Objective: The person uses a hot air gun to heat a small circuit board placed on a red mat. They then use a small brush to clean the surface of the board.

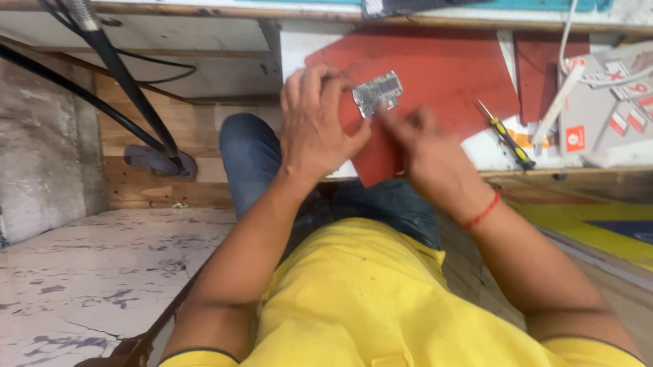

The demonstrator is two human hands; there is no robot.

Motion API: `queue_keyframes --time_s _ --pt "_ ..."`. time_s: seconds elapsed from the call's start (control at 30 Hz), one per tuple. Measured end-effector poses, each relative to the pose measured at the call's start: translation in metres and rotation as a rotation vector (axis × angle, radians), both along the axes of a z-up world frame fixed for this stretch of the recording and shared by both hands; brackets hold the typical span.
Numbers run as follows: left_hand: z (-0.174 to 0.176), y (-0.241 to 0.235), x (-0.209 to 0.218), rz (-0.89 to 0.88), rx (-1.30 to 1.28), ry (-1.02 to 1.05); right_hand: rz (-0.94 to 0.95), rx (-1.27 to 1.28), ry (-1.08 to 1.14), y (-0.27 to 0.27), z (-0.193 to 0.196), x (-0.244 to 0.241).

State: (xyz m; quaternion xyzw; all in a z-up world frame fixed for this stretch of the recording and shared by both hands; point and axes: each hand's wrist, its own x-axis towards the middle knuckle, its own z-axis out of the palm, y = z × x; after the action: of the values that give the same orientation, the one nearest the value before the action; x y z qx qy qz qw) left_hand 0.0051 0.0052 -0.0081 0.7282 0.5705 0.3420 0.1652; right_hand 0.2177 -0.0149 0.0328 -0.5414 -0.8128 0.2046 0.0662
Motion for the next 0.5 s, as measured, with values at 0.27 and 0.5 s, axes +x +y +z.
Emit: queue_keyframes --time_s 0.27,0.5 --pt "-0.004 -0.002 -0.009 -0.066 0.068 -0.042 0.022 -0.153 -0.057 -0.003 0.011 -0.012" --pt "0.002 -0.002 -0.005 -0.021 0.049 -0.038 -0.009 -0.083 0.009 -0.002 -0.002 -0.01"
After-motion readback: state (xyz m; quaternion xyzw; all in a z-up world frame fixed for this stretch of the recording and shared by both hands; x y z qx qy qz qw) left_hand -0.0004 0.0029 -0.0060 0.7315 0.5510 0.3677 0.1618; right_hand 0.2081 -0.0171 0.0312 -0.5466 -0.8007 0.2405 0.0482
